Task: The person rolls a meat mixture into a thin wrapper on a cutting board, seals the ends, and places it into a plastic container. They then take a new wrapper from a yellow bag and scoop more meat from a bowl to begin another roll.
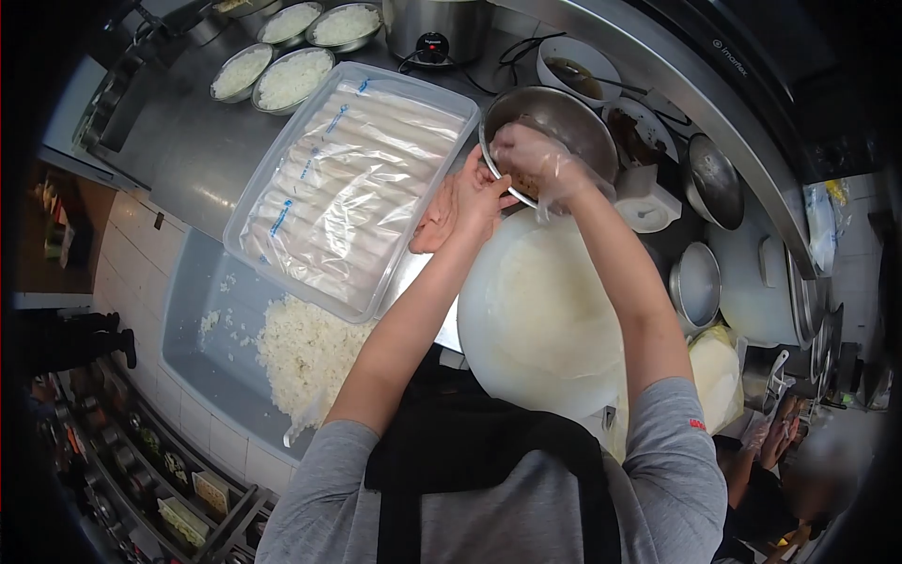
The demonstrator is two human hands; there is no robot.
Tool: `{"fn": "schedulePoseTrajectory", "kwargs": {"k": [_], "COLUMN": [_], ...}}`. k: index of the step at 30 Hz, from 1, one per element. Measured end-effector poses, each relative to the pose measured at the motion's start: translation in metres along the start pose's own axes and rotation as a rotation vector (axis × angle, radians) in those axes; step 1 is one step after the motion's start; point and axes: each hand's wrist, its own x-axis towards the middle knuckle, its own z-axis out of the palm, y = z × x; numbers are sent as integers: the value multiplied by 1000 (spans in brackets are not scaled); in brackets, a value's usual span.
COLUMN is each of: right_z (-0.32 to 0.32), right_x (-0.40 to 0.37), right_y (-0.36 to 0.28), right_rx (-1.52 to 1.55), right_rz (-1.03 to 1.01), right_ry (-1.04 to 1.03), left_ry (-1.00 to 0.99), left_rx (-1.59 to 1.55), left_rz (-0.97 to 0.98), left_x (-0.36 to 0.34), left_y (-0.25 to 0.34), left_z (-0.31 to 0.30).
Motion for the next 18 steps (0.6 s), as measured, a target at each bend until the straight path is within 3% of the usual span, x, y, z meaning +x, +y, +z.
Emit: {"fn": "schedulePoseTrajectory", "kwargs": {"k": [2,3,6,7,10,13,16,18], "right_z": [-7,-9,-28,-31,-50,-32,-18,16], "right_x": [-16,-23,-22,-29,10,40,56,57], "right_y": [-19,-8,10,3,33,28,-8,35], "right_rx": [-403,-407,154,42,-67,45,-124,66], "right_rz": [-53,-212,-180,-18,272,521,516,191], "right_ry": [-145,-110,-115,224,249,307,172,288], "left_ry": [17,13,-2,-11,-41,-84,-107,-119], "left_rx": [48,33,-4,-17,-20,-35,-39,-40], "left_rz": [6,-4,-18,-15,-12,-8,-26,-30], "left_x": [2,2,1,1,3,1,1,1], "left_y": [-2,-3,-3,-4,-6,-5,-1,1], "left_z": [0,0,-2,-1,-2,-3,-3,-4]}}
